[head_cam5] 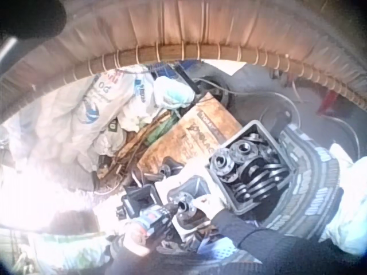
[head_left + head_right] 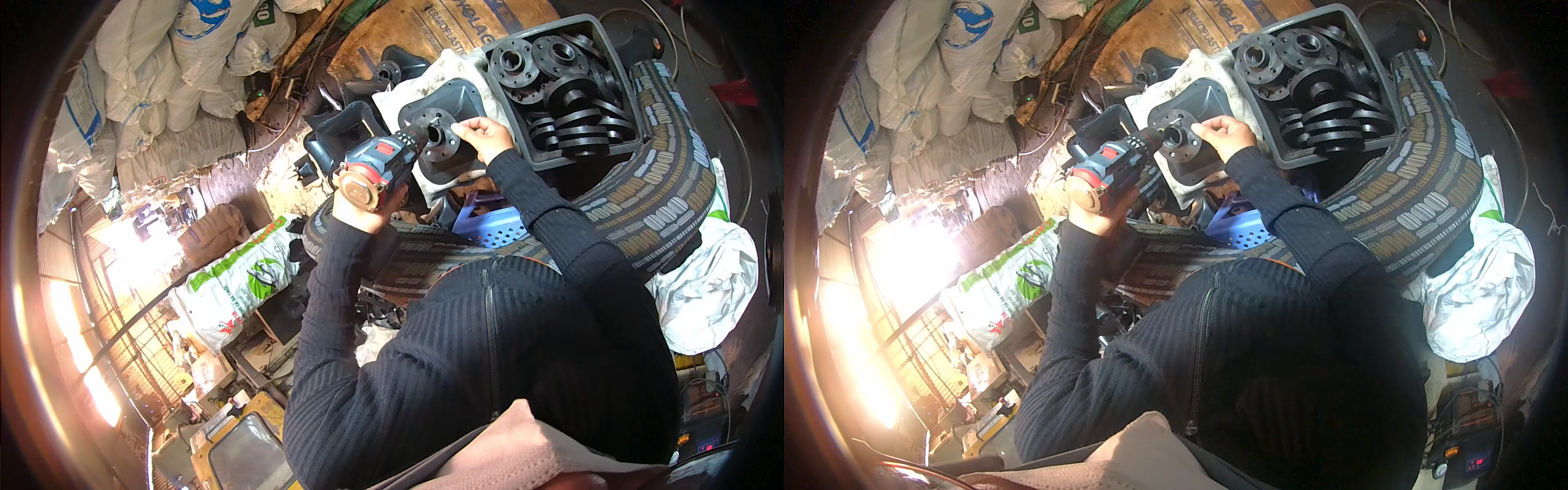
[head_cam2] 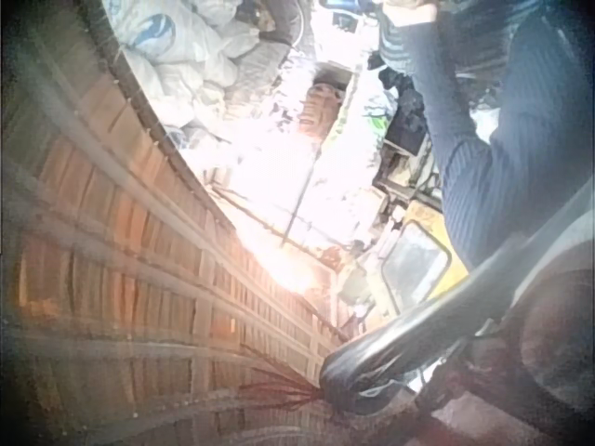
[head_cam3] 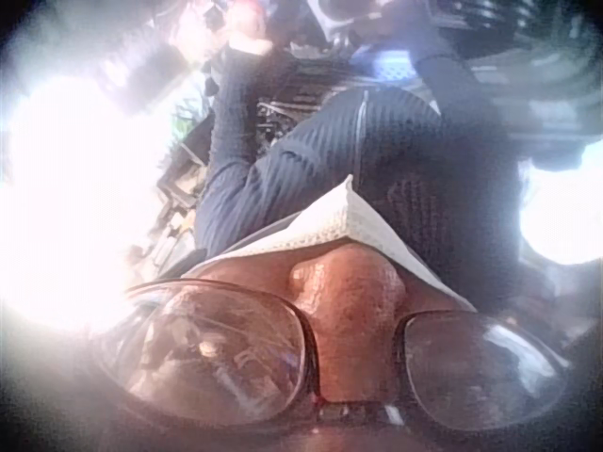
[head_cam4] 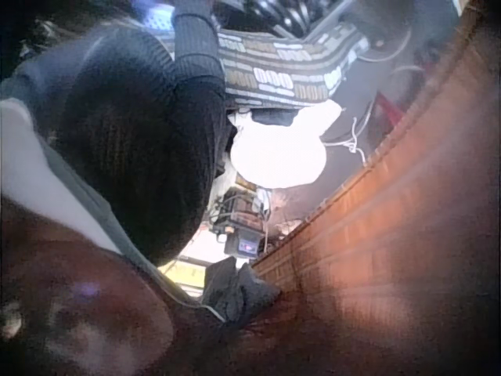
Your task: The person uses a cordless drill to bore holes into several black metal parts placed on a workbench. They handle each part individually, position it, drill, then set it aside and pick up the next one. The workspace is cluttered with similar parts and tools.
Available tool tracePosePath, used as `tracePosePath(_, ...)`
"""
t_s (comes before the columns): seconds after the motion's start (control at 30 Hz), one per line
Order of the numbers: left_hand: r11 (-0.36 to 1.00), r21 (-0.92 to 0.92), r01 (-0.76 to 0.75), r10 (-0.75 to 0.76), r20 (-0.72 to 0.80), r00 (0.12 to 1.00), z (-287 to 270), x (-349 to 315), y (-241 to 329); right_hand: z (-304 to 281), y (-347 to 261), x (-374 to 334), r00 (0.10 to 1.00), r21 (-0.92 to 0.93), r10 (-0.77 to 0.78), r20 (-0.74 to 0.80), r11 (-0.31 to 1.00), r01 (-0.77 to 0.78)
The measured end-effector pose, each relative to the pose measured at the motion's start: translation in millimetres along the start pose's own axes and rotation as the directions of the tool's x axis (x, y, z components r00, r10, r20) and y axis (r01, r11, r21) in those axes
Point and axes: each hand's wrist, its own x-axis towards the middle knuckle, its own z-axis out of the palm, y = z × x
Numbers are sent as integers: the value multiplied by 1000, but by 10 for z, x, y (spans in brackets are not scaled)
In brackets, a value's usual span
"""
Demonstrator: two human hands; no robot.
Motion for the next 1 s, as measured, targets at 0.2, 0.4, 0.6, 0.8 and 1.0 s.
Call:
tracePosePath(0.2,948,88,-306,301,68,951,-229,376,215,-39,167,131,999,-251,-41,9,967,42)
tracePosePath(0.4,954,207,-216,148,301,942,-418,599,343,6,190,148,999,-254,-13,45,967,24)
tracePosePath(0.6,946,245,-212,95,416,904,-370,667,199,25,-39,59,996,-375,19,90,927,16)
tracePosePath(0.8,911,251,-328,249,302,920,-272,672,247,-76,-152,3,992,-403,23,121,915,28)
tracePosePath(1.0,984,-79,-157,173,274,946,-155,725,53,-70,-84,74,987,-485,-68,149,864,133)
